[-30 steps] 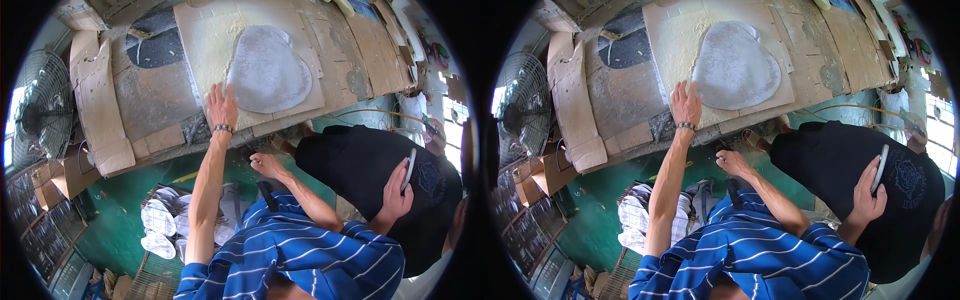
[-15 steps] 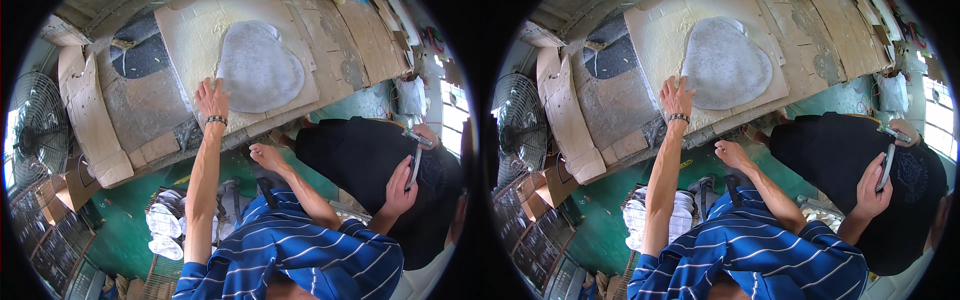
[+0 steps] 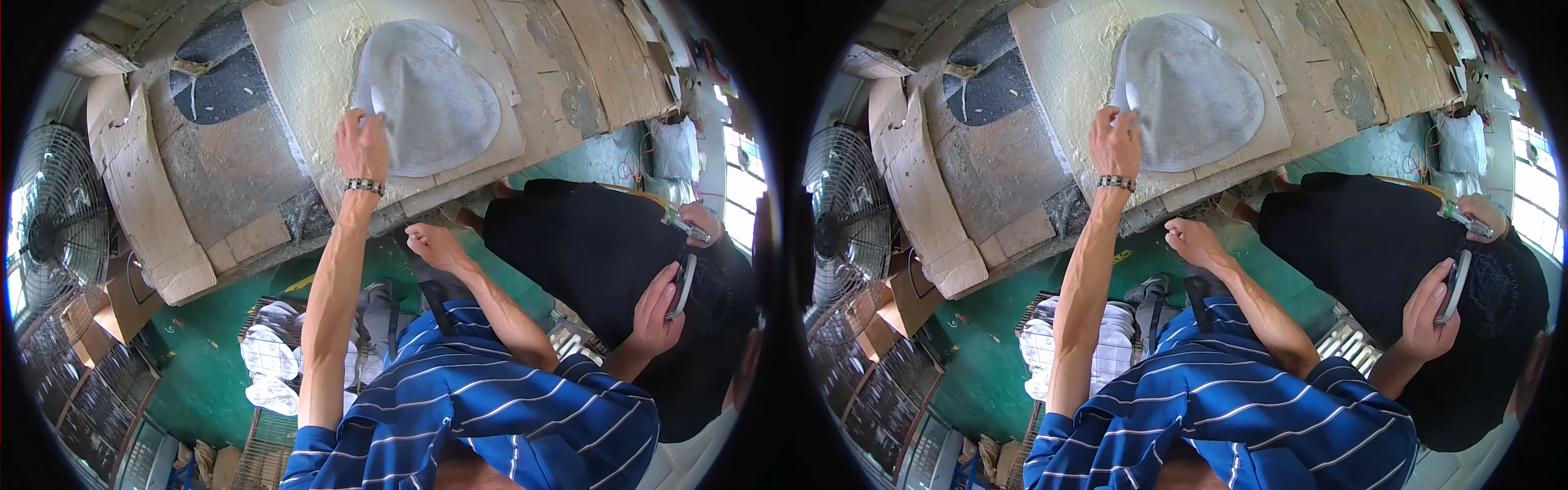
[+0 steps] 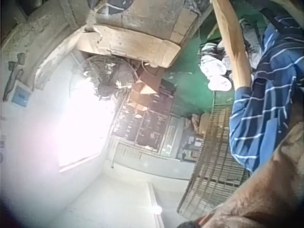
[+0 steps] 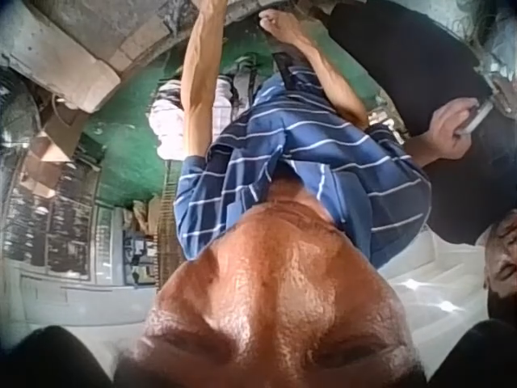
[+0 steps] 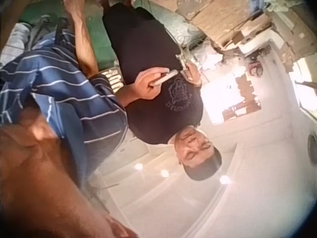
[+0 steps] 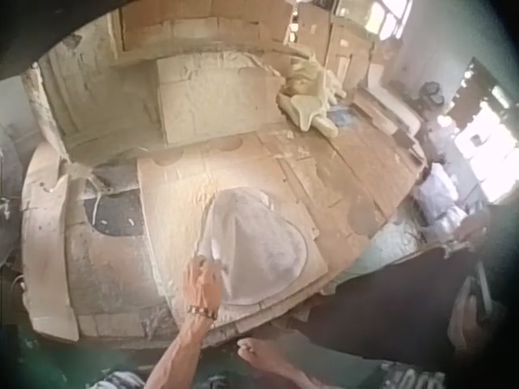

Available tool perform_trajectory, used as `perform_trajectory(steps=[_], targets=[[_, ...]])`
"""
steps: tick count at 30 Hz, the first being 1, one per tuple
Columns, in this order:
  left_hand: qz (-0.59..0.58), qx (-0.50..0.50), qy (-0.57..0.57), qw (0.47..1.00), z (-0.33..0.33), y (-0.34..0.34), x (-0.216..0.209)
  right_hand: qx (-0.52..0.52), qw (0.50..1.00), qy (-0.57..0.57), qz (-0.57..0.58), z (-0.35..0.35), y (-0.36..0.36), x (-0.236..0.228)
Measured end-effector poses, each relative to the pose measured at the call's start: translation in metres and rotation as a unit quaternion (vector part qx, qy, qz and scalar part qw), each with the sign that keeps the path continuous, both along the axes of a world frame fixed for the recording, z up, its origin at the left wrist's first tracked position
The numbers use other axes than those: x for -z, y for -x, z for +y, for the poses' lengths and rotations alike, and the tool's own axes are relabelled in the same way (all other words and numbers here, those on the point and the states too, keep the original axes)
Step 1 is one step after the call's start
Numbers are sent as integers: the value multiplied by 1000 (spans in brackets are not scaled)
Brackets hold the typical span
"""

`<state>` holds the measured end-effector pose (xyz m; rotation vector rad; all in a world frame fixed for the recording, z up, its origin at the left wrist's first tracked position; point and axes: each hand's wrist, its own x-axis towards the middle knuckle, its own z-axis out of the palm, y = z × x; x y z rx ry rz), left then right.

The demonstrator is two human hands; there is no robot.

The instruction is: Transfer grey foam or felt components from a workbench and arrange them neatly on a wire cooling or storage rack.

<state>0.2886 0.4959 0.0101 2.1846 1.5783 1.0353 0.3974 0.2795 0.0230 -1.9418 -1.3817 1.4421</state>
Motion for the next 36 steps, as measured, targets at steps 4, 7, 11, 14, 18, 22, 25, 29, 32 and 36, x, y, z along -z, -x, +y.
perform_trajectory(steps=[4,7,11,14,18,22,25,29,32,36], targets=[[-434,-186,449,759,13,-11,-7,18,1000,-5,17,15,1,-5],[-641,-41,524,559,24,-16,-30,40,998,-53,4,33,3,-8],[-718,88,505,471,20,-14,-93,87,959,-265,-49,57,-1,-21],[-782,142,404,452,-11,19,-145,379,814,-7,440,69,-15,-46],[-811,43,353,465,-80,94,-190,361,615,-83,696,65,-25,-100],[-827,19,271,492,-162,172,-196,340,652,58,675,60,7,-134],[-852,-71,186,484,-236,218,-183,288,746,109,590,59,54,-136],[-902,-155,28,403,-345,275,-133,162,780,239,555,60,137,-124],[-904,-328,-56,269,-431,282,-104,68,825,316,463,41,205,-125],[-918,-176,-294,198,-522,277,-99,-123,834,379,381,-12,303,-126]])
